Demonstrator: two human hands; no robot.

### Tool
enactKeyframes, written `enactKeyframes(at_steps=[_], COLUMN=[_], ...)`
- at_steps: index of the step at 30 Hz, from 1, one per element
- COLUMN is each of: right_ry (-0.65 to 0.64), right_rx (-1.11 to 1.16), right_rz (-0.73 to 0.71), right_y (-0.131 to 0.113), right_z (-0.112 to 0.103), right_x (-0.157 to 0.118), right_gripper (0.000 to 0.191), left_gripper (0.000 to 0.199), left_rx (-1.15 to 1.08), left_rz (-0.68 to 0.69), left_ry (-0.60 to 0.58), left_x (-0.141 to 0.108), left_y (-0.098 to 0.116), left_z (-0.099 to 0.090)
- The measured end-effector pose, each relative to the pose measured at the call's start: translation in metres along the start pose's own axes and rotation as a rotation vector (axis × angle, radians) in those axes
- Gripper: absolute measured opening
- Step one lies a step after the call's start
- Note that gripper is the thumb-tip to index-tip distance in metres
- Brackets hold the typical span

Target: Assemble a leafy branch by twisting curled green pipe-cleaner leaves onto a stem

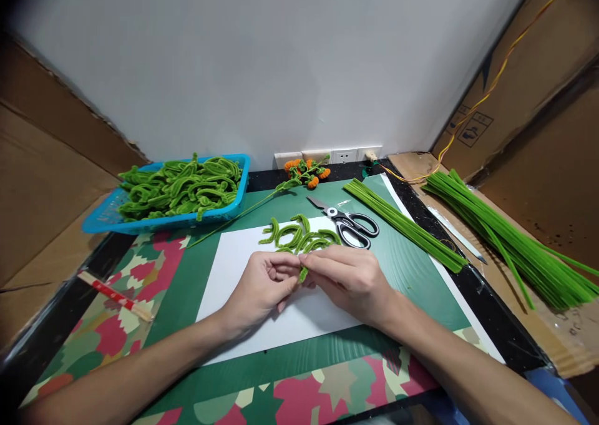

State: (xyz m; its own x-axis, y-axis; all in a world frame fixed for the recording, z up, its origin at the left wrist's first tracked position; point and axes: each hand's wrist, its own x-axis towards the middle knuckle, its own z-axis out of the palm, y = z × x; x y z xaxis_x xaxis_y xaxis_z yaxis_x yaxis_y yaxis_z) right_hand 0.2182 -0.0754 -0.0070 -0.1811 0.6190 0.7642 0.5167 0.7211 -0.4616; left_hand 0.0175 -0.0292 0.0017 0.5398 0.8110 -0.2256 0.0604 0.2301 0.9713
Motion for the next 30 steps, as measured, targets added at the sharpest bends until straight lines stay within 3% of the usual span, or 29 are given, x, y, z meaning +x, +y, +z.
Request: enactKeyframes(at_steps=[9, 18, 23, 30], right_ry=[-0.025, -0.008, 0.036, -0.013], right_rx=[0.010, 0.103, 0.109, 0.093], right_rz=[-0.058, -0.010, 0.037, -0.016], right_y=[-0.002, 0.003, 0.002, 0.000], right_z=[-0.005, -0.006, -0.005, -0.007], right_x=[-0.003, -0.001, 0.002, 0.003], right_gripper=[0.044, 0.042, 0.052, 0.038], left_gripper=[0.009, 0.020, 0.026, 0.032], left_rx=[0.033, 0.020, 0.026, 0.063], left_rz=[0.060, 0.015, 0.016, 0.001], left_ry=[-0.090, -0.180, -0.224, -0.220], left_x=[-0.004, -0.005, -0.004, -0.005], left_y=[0.008, -0.001, -0.006, -0.001], left_z=[0.001, -0.002, -0.002, -0.001])
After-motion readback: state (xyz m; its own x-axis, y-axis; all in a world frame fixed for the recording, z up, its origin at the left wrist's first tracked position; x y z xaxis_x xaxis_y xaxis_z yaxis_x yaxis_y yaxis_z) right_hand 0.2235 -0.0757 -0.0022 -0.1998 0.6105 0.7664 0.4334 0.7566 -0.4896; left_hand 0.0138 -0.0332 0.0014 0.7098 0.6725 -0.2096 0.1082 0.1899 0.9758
